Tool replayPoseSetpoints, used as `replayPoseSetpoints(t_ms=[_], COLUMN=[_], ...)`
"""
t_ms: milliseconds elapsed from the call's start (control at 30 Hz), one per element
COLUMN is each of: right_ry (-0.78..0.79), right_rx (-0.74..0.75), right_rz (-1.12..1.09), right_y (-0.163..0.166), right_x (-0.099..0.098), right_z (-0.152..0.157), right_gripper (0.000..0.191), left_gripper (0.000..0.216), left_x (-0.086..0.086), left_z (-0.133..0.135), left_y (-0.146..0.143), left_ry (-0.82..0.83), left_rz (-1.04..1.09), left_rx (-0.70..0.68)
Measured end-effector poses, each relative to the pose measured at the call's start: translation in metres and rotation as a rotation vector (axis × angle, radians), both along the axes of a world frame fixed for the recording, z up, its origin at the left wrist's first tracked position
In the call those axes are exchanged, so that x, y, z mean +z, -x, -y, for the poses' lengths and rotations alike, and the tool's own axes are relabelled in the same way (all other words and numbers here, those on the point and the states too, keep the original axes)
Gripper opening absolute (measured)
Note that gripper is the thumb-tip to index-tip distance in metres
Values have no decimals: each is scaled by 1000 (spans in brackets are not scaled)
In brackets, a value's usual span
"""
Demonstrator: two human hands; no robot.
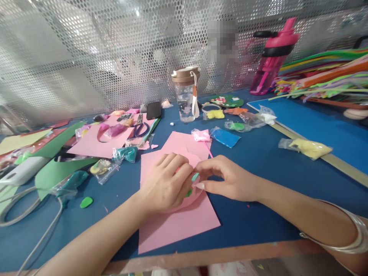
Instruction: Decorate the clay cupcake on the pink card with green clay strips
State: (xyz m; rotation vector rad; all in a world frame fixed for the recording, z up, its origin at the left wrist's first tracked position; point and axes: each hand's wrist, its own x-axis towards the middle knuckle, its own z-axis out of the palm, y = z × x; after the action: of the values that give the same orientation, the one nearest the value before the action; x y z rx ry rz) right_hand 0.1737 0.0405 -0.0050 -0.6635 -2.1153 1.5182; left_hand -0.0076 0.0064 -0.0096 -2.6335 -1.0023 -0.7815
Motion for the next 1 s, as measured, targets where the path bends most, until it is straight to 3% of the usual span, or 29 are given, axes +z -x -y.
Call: replayPoseSetpoints(t_ms=[233, 533, 633, 767, 1000], right_ry=[-93, -96, 36, 273, 295], right_rx=[-43, -25, -17, -25, -94], right_rz=[78, 76, 14, -74, -37], right_y=[1, -1, 0, 3, 4], right_x=[1, 2, 0, 0, 2], right_z=[1, -2, -3, -2, -3], right_gripper=[7, 7, 12, 35, 34], left_gripper=[19, 12, 12, 14, 4], left_x=[-2, -3, -2, -1, -1], left_z=[-3, -1, -2, -2, -3], left_y=[2, -2, 0, 0, 2], left_ry=[-98, 158, 187, 204, 227], left_rz=[-152, 228, 294, 349, 408], left_rx=[-12, -51, -59, -58, -71])
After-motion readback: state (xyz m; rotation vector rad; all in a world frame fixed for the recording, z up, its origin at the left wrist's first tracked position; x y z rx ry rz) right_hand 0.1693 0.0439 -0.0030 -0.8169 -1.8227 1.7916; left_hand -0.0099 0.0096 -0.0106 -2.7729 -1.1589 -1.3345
